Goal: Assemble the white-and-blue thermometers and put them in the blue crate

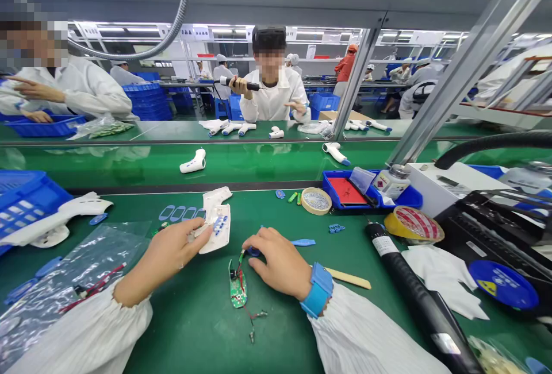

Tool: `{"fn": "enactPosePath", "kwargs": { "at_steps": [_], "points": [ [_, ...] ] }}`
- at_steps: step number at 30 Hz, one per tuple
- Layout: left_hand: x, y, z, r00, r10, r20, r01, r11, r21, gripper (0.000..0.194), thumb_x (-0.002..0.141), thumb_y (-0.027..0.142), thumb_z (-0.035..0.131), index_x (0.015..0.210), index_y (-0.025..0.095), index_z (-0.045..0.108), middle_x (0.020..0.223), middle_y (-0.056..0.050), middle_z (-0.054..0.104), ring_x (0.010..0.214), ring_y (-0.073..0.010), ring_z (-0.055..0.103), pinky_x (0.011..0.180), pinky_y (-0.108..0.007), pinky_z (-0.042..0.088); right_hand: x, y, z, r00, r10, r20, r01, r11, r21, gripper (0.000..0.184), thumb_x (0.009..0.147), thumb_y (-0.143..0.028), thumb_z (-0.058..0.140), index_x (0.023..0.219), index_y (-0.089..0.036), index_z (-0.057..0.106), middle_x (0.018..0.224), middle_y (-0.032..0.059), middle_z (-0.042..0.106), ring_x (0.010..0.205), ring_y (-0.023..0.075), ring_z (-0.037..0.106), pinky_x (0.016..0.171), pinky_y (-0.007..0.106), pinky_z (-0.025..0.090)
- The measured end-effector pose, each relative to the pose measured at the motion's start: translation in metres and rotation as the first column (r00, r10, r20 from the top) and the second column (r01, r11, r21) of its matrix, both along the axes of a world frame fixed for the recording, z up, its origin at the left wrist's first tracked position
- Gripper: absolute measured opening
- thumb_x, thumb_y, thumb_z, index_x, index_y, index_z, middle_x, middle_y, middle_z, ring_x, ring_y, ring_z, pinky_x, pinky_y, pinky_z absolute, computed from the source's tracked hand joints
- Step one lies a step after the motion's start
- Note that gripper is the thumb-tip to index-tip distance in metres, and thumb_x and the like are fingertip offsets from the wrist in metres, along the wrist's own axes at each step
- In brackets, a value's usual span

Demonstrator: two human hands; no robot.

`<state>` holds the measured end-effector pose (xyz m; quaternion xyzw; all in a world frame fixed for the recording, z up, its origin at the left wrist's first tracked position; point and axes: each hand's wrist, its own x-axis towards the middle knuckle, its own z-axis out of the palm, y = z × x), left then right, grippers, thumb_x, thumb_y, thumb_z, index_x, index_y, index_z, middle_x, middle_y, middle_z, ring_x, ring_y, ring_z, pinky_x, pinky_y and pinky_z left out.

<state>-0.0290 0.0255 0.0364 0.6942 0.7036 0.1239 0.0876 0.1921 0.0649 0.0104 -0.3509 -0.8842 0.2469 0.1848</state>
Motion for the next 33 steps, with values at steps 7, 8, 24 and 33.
{"fn": "enactPosePath", "kwargs": {
  "at_steps": [7, 8, 24, 33],
  "points": [
    [-0.003, 0.0, -0.003, 1.0, -0.01, 0.028, 0.009, 1.0, 0.01, 0.034, 0.087, 0.041, 0.031, 0.073, 0.021, 0.054, 0.057, 0.001, 0.056, 0.055, -0.0167, 0.053, 0.051, -0.023, 0.026, 0.015, 0.016, 0.003, 0.985, -0.17, -0.012, 0.17, 0.984, 0.059, 0.018, 0.081, -0.016, 0.053, 0.096, -0.022, 0.061, 0.086, 0.005, 0.058, 0.082, 0.0212, 0.053, 0.07, 0.034, 0.043],
    [-0.003, 0.0, -0.003, 0.999, -0.017, 0.032, 0.017, 1.0, 0.009, 0.034, 0.087, 0.041, 0.031, 0.072, 0.021, 0.054, 0.057, 0.001, 0.055, 0.054, -0.0165, 0.052, 0.051, -0.023, 0.027, 0.017, 0.018, 0.003, 0.983, -0.182, -0.008, 0.182, 0.981, 0.061, 0.017, 0.081, -0.017, 0.053, 0.095, -0.022, 0.061, 0.085, 0.0049, 0.058, 0.082, 0.0213, 0.053, 0.069, 0.034, 0.043],
    [0.0, -0.006, -0.005, 0.99, 0.018, 0.137, -0.035, 0.992, 0.121, 0.03, 0.084, 0.036, 0.04, 0.059, 0.02, 0.044, 0.055, 0.001, 0.05, 0.052, -0.0136, 0.045, 0.051, -0.026, 0.02, 0.022, 0.037, -0.039, 0.982, -0.185, 0.033, 0.181, 0.98, 0.088, 0.038, 0.074, -0.045, 0.055, 0.105, -0.025, 0.064, 0.09, 0.0085, 0.064, 0.083, 0.0265, 0.062, 0.072, 0.039, 0.054],
    [-0.008, -0.006, -0.002, 0.941, 0.023, 0.338, -0.076, 0.986, 0.145, 0.031, 0.085, 0.039, 0.038, 0.062, 0.02, 0.037, 0.056, 0.004, 0.04, 0.052, -0.011, 0.034, 0.051, -0.024, 0.022, 0.025, 0.045, -0.055, 0.986, -0.163, 0.043, 0.156, 0.978, 0.141, 0.039, 0.078, -0.055, 0.048, 0.098, -0.027, 0.067, 0.094, 0.0066, 0.065, 0.09, 0.0263, 0.062, 0.076, 0.038, 0.055]
  ]
}}
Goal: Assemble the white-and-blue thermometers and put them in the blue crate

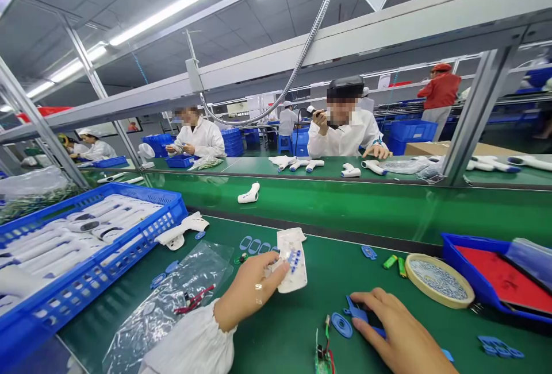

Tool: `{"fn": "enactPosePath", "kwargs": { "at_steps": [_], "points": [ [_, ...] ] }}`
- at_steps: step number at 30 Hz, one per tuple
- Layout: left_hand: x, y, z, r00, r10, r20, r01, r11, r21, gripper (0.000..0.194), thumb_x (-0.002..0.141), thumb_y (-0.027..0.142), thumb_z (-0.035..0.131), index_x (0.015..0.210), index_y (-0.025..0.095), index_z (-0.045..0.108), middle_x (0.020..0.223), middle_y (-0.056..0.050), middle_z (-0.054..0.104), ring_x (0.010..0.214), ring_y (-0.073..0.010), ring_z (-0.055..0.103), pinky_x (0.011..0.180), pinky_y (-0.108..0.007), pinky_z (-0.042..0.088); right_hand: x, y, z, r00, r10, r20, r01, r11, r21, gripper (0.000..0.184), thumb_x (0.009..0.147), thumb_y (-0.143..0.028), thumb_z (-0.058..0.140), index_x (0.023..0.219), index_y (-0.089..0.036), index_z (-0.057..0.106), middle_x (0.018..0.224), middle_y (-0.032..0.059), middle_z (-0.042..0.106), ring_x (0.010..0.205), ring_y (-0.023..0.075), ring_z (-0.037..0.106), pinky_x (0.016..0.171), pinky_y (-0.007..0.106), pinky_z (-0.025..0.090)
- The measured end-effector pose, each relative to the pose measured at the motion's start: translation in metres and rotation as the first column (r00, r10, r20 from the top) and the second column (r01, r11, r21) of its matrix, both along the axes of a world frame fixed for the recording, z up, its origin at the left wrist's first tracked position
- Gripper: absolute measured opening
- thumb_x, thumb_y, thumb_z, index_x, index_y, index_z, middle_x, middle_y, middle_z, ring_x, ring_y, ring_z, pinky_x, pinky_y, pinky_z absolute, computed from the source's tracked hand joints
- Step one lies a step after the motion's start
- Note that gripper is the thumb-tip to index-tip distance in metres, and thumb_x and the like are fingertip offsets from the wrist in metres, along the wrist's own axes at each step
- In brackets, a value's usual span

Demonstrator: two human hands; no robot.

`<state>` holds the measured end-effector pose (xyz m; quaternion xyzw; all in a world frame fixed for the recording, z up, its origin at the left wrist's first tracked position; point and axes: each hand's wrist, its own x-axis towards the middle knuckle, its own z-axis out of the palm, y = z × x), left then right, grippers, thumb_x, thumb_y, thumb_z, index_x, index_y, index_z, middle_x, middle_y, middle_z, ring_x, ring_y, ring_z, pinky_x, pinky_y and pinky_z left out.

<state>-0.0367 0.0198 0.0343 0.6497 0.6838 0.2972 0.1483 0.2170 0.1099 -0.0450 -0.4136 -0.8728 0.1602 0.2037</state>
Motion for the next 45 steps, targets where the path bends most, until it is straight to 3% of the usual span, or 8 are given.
{"fn": "enactPosePath", "kwargs": {
  "at_steps": [5, 13, 18, 26, 31, 34, 41, 45],
  "points": [
    [-0.004, 0.004, -0.004, 0.996, -0.024, 0.082, 0.023, 1.0, 0.02, 0.028, 0.084, 0.041, 0.04, 0.068, 0.02, 0.048, 0.062, 0.003, 0.048, 0.055, -0.0113, 0.04, 0.053, -0.022, 0.028, -0.001, 0.002, 0.0, 0.999, 0.012, -0.037, -0.012, 1.0, -0.001, 0.036, 0.078, -0.054, 0.05, 0.097, -0.027, 0.067, 0.091, 0.0059, 0.065, 0.086, 0.0249, 0.063, 0.074, 0.037, 0.055],
    [-0.005, 0.01, -0.009, 0.962, -0.103, 0.252, 0.116, 0.993, -0.036, 0.032, 0.08, 0.046, 0.046, 0.085, 0.016, 0.057, 0.078, -0.001, 0.057, 0.07, -0.0171, 0.049, 0.065, -0.025, 0.033, -0.008, -0.014, 0.034, 0.999, 0.033, -0.007, -0.034, 0.998, -0.045, 0.03, 0.076, -0.022, 0.063, 0.106, -0.014, 0.06, 0.085, 0.0084, 0.06, 0.081, 0.0233, 0.058, 0.074, 0.039, 0.05],
    [-0.008, 0.013, -0.007, 0.968, -0.091, 0.232, 0.121, 0.986, -0.117, 0.036, 0.078, 0.052, 0.046, 0.081, 0.018, 0.056, 0.074, 0.001, 0.053, 0.067, -0.0158, 0.046, 0.061, -0.025, 0.032, -0.008, -0.019, 0.042, 0.999, -0.041, 0.02, 0.042, 0.997, -0.063, 0.038, 0.074, -0.019, 0.068, 0.11, -0.018, 0.056, 0.091, 0.0064, 0.059, 0.086, 0.0217, 0.055, 0.077, 0.036, 0.047],
    [-0.006, 0.01, -0.011, 0.973, -0.127, 0.194, 0.163, 0.971, -0.177, 0.034, 0.081, 0.054, 0.043, 0.076, 0.02, 0.049, 0.071, 0.003, 0.044, 0.063, -0.0135, 0.039, 0.057, -0.025, 0.027, -0.024, -0.048, 0.061, 0.949, 0.285, -0.136, -0.299, 0.948, -0.105, 0.02, 0.082, -0.015, 0.059, 0.101, -0.02, 0.061, 0.087, 0.0038, 0.059, 0.083, 0.0177, 0.053, 0.078, 0.033, 0.045],
    [-0.004, 0.011, -0.014, 0.969, -0.16, 0.189, 0.194, 0.966, -0.174, 0.033, 0.081, 0.052, 0.043, 0.072, 0.021, 0.043, 0.068, 0.004, 0.039, 0.062, -0.0129, 0.036, 0.056, -0.025, 0.026, -0.028, -0.049, 0.053, 0.95, 0.312, 0.024, -0.313, 0.949, 0.043, 0.037, 0.079, 0.0, 0.049, 0.108, -0.019, 0.06, 0.106, 0.009, 0.056, 0.094, 0.0206, 0.048, 0.081, 0.035, 0.044],
    [-0.001, 0.01, -0.011, 0.963, -0.153, 0.222, 0.193, 0.966, -0.171, 0.032, 0.08, 0.051, 0.045, 0.07, 0.021, 0.045, 0.067, 0.004, 0.041, 0.061, -0.0134, 0.038, 0.056, -0.025, 0.027, -0.03, -0.047, 0.049, 0.943, 0.314, 0.109, -0.325, 0.94, 0.106, 0.021, 0.083, -0.01, 0.054, 0.1, -0.018, 0.063, 0.111, 0.0108, 0.055, 0.097, 0.0225, 0.048, 0.082, 0.037, 0.044],
    [0.013, 0.002, -0.006, 0.829, -0.118, 0.547, 0.246, 0.955, -0.167, 0.043, 0.061, 0.037, 0.072, 0.097, 0.019, 0.059, 0.092, -0.005, 0.062, 0.082, -0.0221, 0.055, 0.065, -0.026, 0.042, -0.036, -0.049, 0.053, 0.921, 0.389, 0.029, -0.389, 0.913, 0.118, 0.009, 0.088, -0.013, 0.048, 0.088, -0.018, 0.055, 0.101, 0.0068, 0.061, 0.091, 0.0193, 0.049, 0.079, 0.034, 0.042],
    [0.017, 0.0, -0.007, 0.761, -0.152, 0.63, 0.342, 0.92, -0.191, 0.035, 0.061, 0.027, 0.071, 0.091, 0.018, 0.056, 0.084, -0.002, 0.062, 0.076, -0.0192, 0.055, 0.065, -0.026, 0.043, -0.035, -0.051, 0.053, 0.93, 0.359, -0.079, -0.353, 0.932, 0.086, 0.009, 0.089, -0.012, 0.046, 0.089, -0.018, 0.052, 0.084, 0.0043, 0.061, 0.081, 0.0181, 0.05, 0.073, 0.031, 0.042]
  ]
}}
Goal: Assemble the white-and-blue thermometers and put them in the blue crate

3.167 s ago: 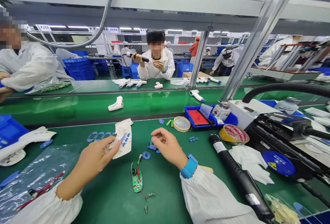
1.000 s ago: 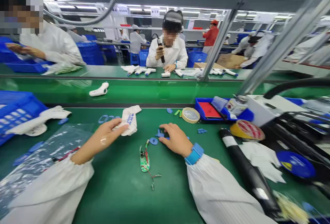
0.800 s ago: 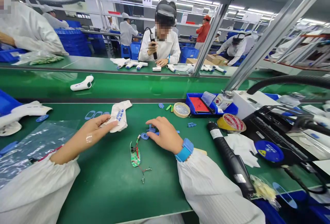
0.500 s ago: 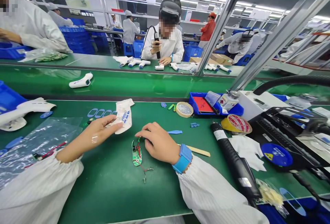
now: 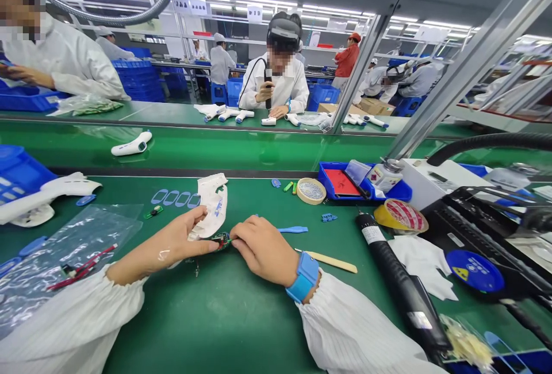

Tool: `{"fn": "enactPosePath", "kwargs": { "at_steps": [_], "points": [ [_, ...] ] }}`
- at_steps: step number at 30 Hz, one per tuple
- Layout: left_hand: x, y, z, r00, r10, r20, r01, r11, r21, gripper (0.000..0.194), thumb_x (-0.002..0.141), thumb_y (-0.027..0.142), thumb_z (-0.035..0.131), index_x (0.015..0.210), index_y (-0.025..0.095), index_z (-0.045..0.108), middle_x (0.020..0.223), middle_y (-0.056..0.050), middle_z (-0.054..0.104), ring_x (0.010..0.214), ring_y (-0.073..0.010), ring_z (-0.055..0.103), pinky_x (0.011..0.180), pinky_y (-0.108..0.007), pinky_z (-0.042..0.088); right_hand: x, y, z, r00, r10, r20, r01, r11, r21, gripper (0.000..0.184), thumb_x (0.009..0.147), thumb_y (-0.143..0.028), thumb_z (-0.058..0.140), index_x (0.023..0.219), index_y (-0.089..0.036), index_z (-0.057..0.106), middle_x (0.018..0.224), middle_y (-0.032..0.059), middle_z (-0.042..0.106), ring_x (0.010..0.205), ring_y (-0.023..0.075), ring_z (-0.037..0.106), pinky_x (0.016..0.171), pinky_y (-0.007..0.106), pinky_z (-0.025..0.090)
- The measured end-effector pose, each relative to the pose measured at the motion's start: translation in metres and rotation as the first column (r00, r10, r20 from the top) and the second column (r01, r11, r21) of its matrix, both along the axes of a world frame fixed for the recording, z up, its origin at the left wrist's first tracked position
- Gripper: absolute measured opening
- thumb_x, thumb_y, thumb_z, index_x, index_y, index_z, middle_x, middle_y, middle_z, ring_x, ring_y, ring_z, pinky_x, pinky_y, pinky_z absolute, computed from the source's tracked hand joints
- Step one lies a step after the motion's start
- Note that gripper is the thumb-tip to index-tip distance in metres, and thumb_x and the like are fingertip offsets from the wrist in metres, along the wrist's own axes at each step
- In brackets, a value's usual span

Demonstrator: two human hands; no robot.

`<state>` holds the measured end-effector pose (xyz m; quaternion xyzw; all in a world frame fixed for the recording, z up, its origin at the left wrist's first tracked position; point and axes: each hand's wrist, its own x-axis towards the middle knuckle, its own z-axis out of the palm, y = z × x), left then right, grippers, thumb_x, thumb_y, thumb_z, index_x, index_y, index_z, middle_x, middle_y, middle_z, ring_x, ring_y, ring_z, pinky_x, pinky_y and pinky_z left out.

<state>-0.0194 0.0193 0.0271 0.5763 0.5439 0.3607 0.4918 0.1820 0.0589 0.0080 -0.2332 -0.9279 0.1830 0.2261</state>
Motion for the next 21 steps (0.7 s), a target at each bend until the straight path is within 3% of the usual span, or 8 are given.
{"fn": "enactPosePath", "kwargs": {
  "at_steps": [7, 11, 15, 21],
  "points": [
    [0.001, 0.001, 0.007, 0.991, -0.092, 0.093, 0.097, 0.994, -0.055, 0.023, 0.068, 0.02, 0.059, 0.089, 0.018, 0.05, 0.085, 0.0, 0.057, 0.078, -0.0156, 0.053, 0.07, -0.026, 0.038, 0.001, -0.003, -0.001, 0.998, -0.033, -0.045, 0.028, 0.993, -0.116, 0.01, 0.091, -0.014, 0.043, 0.089, -0.019, 0.051, 0.081, 0.0022, 0.06, 0.075, 0.0165, 0.052, 0.071, 0.029, 0.042],
    [0.0, 0.002, 0.004, 0.975, -0.139, 0.171, 0.155, 0.984, -0.087, 0.018, 0.069, 0.017, 0.058, 0.083, 0.019, 0.046, 0.075, 0.002, 0.053, 0.068, -0.0122, 0.048, 0.065, -0.024, 0.037, -0.001, -0.006, 0.0, 0.997, -0.043, -0.069, 0.031, 0.986, -0.166, 0.01, 0.091, -0.015, 0.043, 0.09, -0.019, 0.052, 0.082, 0.0022, 0.062, 0.076, 0.0162, 0.054, 0.071, 0.029, 0.042],
    [0.003, 0.002, 0.001, 0.981, -0.1, 0.169, 0.111, 0.992, -0.059, 0.02, 0.068, 0.015, 0.059, 0.082, 0.019, 0.045, 0.068, 0.005, 0.047, 0.06, -0.0095, 0.043, 0.058, -0.021, 0.033, -0.001, -0.007, 0.0, 0.992, -0.039, -0.122, 0.02, 0.988, -0.152, 0.011, 0.092, -0.018, 0.044, 0.09, -0.02, 0.055, 0.083, 0.0028, 0.063, 0.077, 0.0164, 0.054, 0.072, 0.03, 0.043],
    [0.018, 0.0, 0.002, 0.986, -0.003, 0.165, 0.003, 1.0, -0.003, 0.023, 0.064, 0.016, 0.061, 0.079, 0.019, 0.044, 0.068, 0.005, 0.05, 0.061, -0.0099, 0.045, 0.057, -0.021, 0.033, -0.007, -0.016, 0.002, 0.961, -0.01, -0.277, -0.031, 0.989, -0.141, 0.009, 0.089, -0.022, 0.051, 0.086, -0.019, 0.059, 0.077, 0.0026, 0.06, 0.074, 0.015, 0.054, 0.068, 0.027, 0.044]
  ]
}}
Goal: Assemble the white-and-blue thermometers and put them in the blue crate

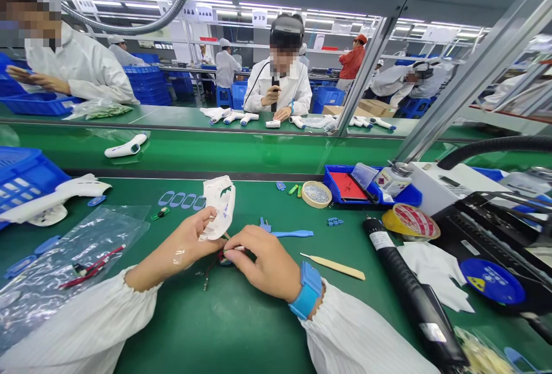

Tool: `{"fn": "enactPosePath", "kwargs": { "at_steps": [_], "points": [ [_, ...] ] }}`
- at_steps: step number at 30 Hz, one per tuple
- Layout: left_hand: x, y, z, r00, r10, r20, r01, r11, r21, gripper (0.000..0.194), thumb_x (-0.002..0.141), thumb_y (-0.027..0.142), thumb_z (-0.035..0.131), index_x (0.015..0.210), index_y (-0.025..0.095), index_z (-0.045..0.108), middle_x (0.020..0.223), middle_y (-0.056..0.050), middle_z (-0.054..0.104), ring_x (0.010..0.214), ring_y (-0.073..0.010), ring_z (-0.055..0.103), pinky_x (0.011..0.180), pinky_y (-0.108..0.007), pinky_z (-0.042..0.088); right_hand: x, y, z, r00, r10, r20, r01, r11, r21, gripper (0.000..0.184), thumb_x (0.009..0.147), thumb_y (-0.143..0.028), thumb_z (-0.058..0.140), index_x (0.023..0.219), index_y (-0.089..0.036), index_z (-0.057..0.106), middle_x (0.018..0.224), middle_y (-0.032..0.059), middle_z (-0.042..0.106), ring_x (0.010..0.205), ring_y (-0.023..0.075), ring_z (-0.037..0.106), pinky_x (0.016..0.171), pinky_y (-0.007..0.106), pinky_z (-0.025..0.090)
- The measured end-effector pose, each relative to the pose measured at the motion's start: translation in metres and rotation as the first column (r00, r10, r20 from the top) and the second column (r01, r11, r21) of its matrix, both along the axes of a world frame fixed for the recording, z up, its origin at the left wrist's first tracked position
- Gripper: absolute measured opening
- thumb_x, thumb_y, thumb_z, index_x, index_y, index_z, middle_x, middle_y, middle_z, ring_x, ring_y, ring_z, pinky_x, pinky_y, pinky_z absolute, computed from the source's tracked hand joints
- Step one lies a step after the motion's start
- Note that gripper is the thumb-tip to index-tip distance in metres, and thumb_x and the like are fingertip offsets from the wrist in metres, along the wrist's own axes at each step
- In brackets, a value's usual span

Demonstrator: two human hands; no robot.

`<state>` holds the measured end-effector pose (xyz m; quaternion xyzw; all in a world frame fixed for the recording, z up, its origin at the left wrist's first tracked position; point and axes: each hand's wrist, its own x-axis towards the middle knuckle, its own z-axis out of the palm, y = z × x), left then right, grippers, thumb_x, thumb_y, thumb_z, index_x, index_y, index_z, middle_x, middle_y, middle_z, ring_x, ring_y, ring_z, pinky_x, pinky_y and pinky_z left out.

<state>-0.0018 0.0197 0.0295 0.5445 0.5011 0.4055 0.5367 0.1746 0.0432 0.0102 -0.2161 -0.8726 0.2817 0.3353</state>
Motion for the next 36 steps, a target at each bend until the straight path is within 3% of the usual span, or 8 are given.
{"fn": "enactPosePath", "kwargs": {
  "at_steps": [4, 10, 14, 19, 22, 26, 31, 36],
  "points": [
    [0.008, -0.001, -0.003, 0.993, 0.059, 0.099, -0.062, 0.998, 0.024, 0.025, 0.062, 0.017, 0.063, 0.079, 0.019, 0.044, 0.067, 0.006, 0.051, 0.061, -0.0099, 0.047, 0.058, -0.021, 0.034, -0.007, -0.012, -0.001, 0.999, 0.054, 0.006, -0.054, 0.989, 0.14, 0.01, 0.089, -0.017, 0.048, 0.089, -0.02, 0.058, 0.078, 0.0033, 0.06, 0.076, 0.0157, 0.053, 0.069, 0.028, 0.043],
    [0.003, 0.003, -0.009, 0.963, 0.241, 0.118, -0.253, 0.962, 0.105, 0.03, 0.065, 0.02, 0.066, 0.085, 0.019, 0.044, 0.072, 0.006, 0.05, 0.063, -0.0087, 0.046, 0.062, -0.021, 0.036, -0.01, -0.018, -0.005, 0.949, 0.171, 0.265, -0.269, 0.878, 0.397, 0.014, 0.083, -0.013, 0.047, 0.09, -0.018, 0.058, 0.079, 0.0041, 0.058, 0.075, 0.0171, 0.049, 0.064, 0.031, 0.038],
    [-0.001, 0.006, -0.01, 0.953, 0.276, 0.122, -0.288, 0.953, 0.094, 0.032, 0.065, 0.024, 0.068, 0.087, 0.019, 0.045, 0.07, 0.006, 0.051, 0.061, -0.0088, 0.045, 0.061, -0.022, 0.035, -0.009, -0.018, -0.004, 0.953, 0.174, 0.248, -0.256, 0.9, 0.352, 0.011, 0.076, -0.018, 0.051, 0.084, -0.018, 0.058, 0.075, 0.0035, 0.057, 0.07, 0.0166, 0.047, 0.061, 0.031, 0.037],
    [-0.002, 0.005, -0.009, 0.951, 0.253, 0.181, -0.265, 0.963, 0.045, 0.035, 0.063, 0.026, 0.07, 0.089, 0.019, 0.048, 0.073, 0.006, 0.054, 0.062, -0.0092, 0.047, 0.062, -0.022, 0.037, -0.006, -0.018, -0.001, 0.972, 0.23, 0.055, -0.236, 0.963, 0.134, 0.025, 0.08, -0.04, 0.051, 0.091, -0.018, 0.058, 0.076, 0.0044, 0.061, 0.07, 0.0174, 0.051, 0.065, 0.032, 0.041],
    [-0.001, 0.003, -0.008, 0.942, 0.243, 0.232, -0.249, 0.969, -0.007, 0.033, 0.062, 0.026, 0.071, 0.084, 0.02, 0.047, 0.067, 0.008, 0.052, 0.058, -0.0079, 0.047, 0.058, -0.021, 0.037, -0.005, -0.015, -0.001, 0.997, 0.044, -0.07, -0.04, 0.997, 0.061, 0.017, 0.088, -0.027, 0.047, 0.099, -0.02, 0.055, 0.077, 0.0031, 0.062, 0.071, 0.016, 0.054, 0.069, 0.031, 0.043],
    [0.002, 0.001, -0.005, 0.946, 0.233, 0.227, -0.213, 0.971, -0.108, 0.034, 0.061, 0.028, 0.072, 0.081, 0.019, 0.045, 0.059, 0.009, 0.046, 0.051, -0.0066, 0.045, 0.048, -0.018, 0.032, -0.006, -0.009, -0.003, 0.977, -0.192, -0.095, 0.202, 0.974, 0.102, 0.03, 0.085, -0.015, 0.05, 0.114, -0.022, 0.049, 0.093, 0.0065, 0.059, 0.086, 0.0198, 0.054, 0.076, 0.035, 0.045],
    [0.005, -0.003, -0.001, 0.95, 0.139, 0.278, -0.093, 0.981, -0.172, 0.041, 0.059, 0.027, 0.074, 0.086, 0.018, 0.044, 0.061, 0.008, 0.05, 0.051, -0.006, 0.045, 0.051, -0.019, 0.036, -0.005, -0.006, -0.005, 0.994, -0.097, -0.047, 0.103, 0.985, 0.135, 0.029, 0.082, -0.014, 0.055, 0.109, -0.022, 0.048, 0.113, 0.0082, 0.056, 0.102, 0.0211, 0.053, 0.089, 0.039, 0.042],
    [0.001, -0.005, 0.004, 0.97, -0.001, 0.244, 0.042, 0.985, -0.165, 0.036, 0.064, 0.024, 0.071, 0.09, 0.017, 0.047, 0.064, 0.006, 0.051, 0.054, -0.0063, 0.047, 0.053, -0.019, 0.037, -0.005, -0.007, -0.006, 0.999, -0.017, -0.037, 0.023, 0.987, 0.161, 0.031, 0.082, -0.015, 0.057, 0.11, -0.022, 0.046, 0.111, 0.0065, 0.06, 0.101, 0.0198, 0.054, 0.086, 0.035, 0.043]
  ]
}}
